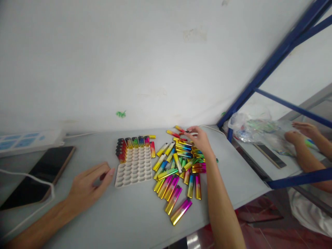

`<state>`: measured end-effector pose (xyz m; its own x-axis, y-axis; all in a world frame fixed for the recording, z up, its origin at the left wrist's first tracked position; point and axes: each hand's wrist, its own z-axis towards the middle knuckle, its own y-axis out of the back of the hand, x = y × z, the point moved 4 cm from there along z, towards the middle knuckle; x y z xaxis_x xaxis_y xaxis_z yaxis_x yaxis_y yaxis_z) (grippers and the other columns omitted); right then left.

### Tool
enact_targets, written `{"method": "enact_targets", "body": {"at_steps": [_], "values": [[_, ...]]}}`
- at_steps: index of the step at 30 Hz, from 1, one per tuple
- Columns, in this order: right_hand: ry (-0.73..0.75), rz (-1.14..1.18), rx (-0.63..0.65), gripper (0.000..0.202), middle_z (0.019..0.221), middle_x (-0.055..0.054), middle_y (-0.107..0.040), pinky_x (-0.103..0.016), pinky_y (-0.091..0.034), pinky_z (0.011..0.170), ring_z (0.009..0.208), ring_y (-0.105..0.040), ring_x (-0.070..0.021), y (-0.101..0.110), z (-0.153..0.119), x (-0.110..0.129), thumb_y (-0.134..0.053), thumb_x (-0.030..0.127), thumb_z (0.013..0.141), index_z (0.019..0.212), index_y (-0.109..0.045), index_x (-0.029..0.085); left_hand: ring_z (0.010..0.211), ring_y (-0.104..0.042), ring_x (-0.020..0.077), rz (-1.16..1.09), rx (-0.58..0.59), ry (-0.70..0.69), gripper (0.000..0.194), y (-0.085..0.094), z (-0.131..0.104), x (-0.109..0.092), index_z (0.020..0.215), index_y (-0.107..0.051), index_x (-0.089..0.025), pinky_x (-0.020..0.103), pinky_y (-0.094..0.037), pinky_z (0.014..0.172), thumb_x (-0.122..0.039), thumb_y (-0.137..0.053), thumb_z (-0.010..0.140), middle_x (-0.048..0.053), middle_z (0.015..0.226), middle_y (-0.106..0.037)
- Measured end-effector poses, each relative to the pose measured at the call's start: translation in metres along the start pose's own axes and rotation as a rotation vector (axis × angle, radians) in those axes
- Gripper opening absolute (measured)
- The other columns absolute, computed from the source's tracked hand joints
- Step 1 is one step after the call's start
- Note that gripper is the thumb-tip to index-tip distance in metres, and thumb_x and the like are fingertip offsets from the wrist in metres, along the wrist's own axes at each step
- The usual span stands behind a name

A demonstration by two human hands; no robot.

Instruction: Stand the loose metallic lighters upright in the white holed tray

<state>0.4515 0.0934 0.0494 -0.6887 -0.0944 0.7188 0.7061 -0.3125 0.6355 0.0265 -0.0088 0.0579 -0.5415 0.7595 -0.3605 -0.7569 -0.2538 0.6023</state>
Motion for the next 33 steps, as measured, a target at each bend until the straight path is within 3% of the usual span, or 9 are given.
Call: {"method": "enact_targets", "body": {"at_steps": [4, 7, 12, 15, 19, 22, 25, 29, 33], "values": [[0.052, 0.614, -0.081, 0.043, 0.108, -0.009, -0.085, -0.042, -0.065, 0.092, 0.101, -0.080, -0.0251, -0.005, -0.012, 0.032, -0.093, 0.058, 0.079, 0.095, -0.073, 0.023, 0.053, -0.053, 0.0080, -0.018, 0.002, -0.018, 0.032, -0.001, 0.000, 0.000, 0.076, -0.052, -0.024, 0.020, -0.044, 0.057, -0.016, -0.056, 0.107, -0.008, 0.066, -0.049], [-0.054, 0.885, -0.010, 0.048, 0.089, -0.004, -0.083, -0.036, -0.066, 0.070, 0.074, -0.076, -0.0202, -0.024, -0.022, 0.062, -0.096, 0.060, 0.077, 0.098, -0.074, 0.023, 0.054, -0.053, 0.0081, -0.013, -0.006, -0.018, 0.032, -0.001, -0.001, 0.002, 0.076, -0.052, -0.024, 0.020, -0.044, 0.058, -0.015, -0.056, 0.107, -0.008, 0.066, -0.050], [-0.118, 1.148, 0.124, 0.041, 0.089, -0.002, -0.079, -0.021, -0.044, 0.046, 0.058, -0.054, -0.0095, -0.063, -0.046, 0.118, -0.092, 0.056, 0.084, 0.104, -0.078, 0.023, 0.056, -0.054, 0.0091, -0.046, 0.031, -0.001, 0.031, -0.003, -0.004, 0.005, 0.078, -0.052, -0.024, 0.020, -0.044, 0.059, -0.016, -0.057, 0.107, -0.008, 0.067, -0.051], [-0.163, 1.200, 0.253, 0.039, 0.101, -0.006, -0.083, -0.022, -0.043, 0.050, 0.062, -0.050, -0.0095, -0.085, -0.060, 0.143, -0.092, 0.051, 0.087, 0.112, -0.081, 0.023, 0.057, -0.055, 0.0096, -0.064, 0.055, 0.003, 0.030, -0.004, -0.006, 0.005, 0.078, -0.052, -0.024, 0.020, -0.045, 0.059, -0.016, -0.057, 0.107, -0.007, 0.068, -0.053], [-0.197, 1.173, 0.417, 0.044, 0.117, -0.009, -0.085, -0.026, -0.050, 0.062, 0.068, -0.055, -0.0111, -0.108, -0.076, 0.153, -0.096, 0.042, 0.083, 0.120, -0.081, 0.024, 0.057, -0.052, 0.0096, -0.084, 0.067, 0.023, 0.030, -0.004, -0.008, 0.005, 0.078, -0.050, -0.024, 0.021, -0.044, 0.058, -0.014, -0.056, 0.106, -0.007, 0.067, -0.051], [-0.168, 1.131, 0.499, 0.038, 0.111, -0.010, -0.085, -0.028, -0.055, 0.064, 0.070, -0.063, -0.0130, -0.119, -0.086, 0.152, -0.092, 0.050, 0.087, 0.109, -0.079, 0.022, 0.055, -0.050, 0.0096, -0.081, 0.066, 0.039, 0.032, -0.004, -0.008, 0.005, 0.076, -0.049, -0.024, 0.022, -0.042, 0.056, -0.016, -0.056, 0.106, -0.008, 0.066, -0.049], [-0.152, 1.093, 0.617, 0.045, 0.093, -0.004, -0.083, -0.026, -0.051, 0.051, 0.057, -0.062, -0.0128, -0.126, -0.098, 0.157, -0.084, 0.061, 0.093, 0.115, -0.069, 0.025, 0.055, -0.050, 0.0099, -0.079, 0.078, 0.061, 0.034, -0.005, -0.009, 0.005, 0.074, -0.050, -0.024, 0.022, -0.041, 0.056, -0.016, -0.055, 0.106, -0.007, 0.065, -0.050], [-0.190, 1.059, 0.661, 0.050, 0.070, 0.009, -0.064, -0.019, -0.025, 0.041, 0.043, -0.032, -0.0070, -0.126, -0.109, 0.166, -0.075, 0.069, 0.097, 0.125, -0.059, 0.030, 0.054, -0.050, 0.0102, -0.080, 0.087, 0.083, 0.035, -0.005, -0.009, 0.006, 0.073, -0.050, -0.024, 0.023, -0.041, 0.055, -0.018, -0.055, 0.107, -0.007, 0.064, -0.051], [-0.321, 1.095, 0.720, 0.066, 0.061, 0.010, -0.036, -0.021, -0.018, 0.045, 0.050, -0.022, -0.0075, -0.133, -0.114, 0.167, -0.067, 0.090, 0.089, 0.085, -0.057, 0.024, 0.054, -0.051, 0.0099, -0.080, 0.094, 0.085, 0.035, -0.005, -0.006, 0.005, 0.073, -0.050, -0.024, 0.022, -0.041, 0.056, -0.019, -0.055, 0.107, -0.008, 0.064, -0.051]]}}
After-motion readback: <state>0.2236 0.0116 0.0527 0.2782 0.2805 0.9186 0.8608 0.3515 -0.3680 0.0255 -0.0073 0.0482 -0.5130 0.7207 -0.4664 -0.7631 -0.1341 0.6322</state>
